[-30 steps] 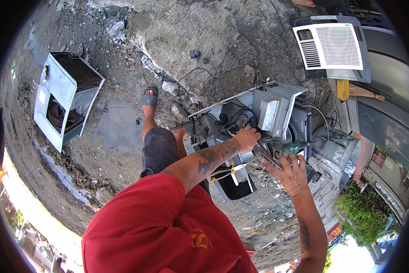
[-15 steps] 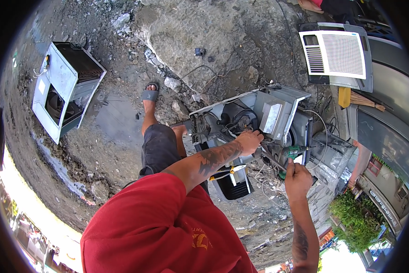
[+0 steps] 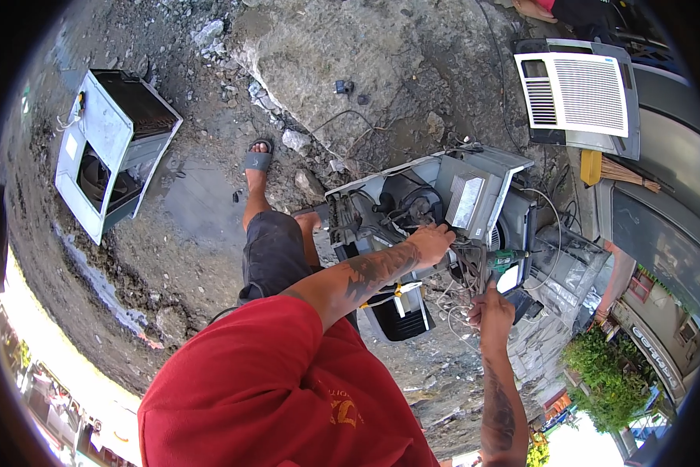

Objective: The recorder is shown disassembling and inspecting an air conditioning unit outdoors, using a power drill and pliers to handle electrical components and wiring.

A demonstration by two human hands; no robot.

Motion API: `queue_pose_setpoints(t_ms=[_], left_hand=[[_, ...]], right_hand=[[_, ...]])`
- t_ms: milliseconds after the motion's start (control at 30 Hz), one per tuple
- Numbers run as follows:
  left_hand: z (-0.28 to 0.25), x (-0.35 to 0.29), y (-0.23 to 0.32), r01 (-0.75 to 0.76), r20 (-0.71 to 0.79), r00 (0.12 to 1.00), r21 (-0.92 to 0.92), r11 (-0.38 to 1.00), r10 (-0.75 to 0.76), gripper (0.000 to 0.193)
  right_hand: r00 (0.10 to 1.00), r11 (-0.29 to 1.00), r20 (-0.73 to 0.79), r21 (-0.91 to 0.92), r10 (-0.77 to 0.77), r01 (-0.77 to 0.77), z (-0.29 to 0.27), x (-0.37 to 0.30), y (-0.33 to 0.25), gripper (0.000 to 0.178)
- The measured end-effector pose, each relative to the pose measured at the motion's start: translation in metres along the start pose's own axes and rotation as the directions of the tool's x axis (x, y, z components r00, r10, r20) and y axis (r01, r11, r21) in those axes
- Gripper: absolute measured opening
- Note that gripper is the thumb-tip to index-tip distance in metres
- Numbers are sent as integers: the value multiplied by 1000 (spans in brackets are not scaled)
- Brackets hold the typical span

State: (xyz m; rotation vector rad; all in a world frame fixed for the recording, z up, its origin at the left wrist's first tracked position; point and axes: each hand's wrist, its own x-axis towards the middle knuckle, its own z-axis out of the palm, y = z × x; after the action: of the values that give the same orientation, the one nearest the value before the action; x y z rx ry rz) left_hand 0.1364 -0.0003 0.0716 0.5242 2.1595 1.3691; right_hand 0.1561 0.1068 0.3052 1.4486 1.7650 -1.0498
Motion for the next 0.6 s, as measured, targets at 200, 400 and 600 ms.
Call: queue_pose_setpoints(t_ms=[200,400,600], left_hand=[[-6,2,3,-16,27,1000,26,1000,16,31],[-9,0,0,5,4,1000,4,1000,-5,31],[-9,3,-1,17,-5,1000,-7,1000,-17,33]], right_hand=[[445,-340,368,-929,-816,146,8,11,3,43],[956,952,-177,-242,-233,187,16,27,-4,61],[159,-130,187,-941,-969,313,29,-22,-7,53]])
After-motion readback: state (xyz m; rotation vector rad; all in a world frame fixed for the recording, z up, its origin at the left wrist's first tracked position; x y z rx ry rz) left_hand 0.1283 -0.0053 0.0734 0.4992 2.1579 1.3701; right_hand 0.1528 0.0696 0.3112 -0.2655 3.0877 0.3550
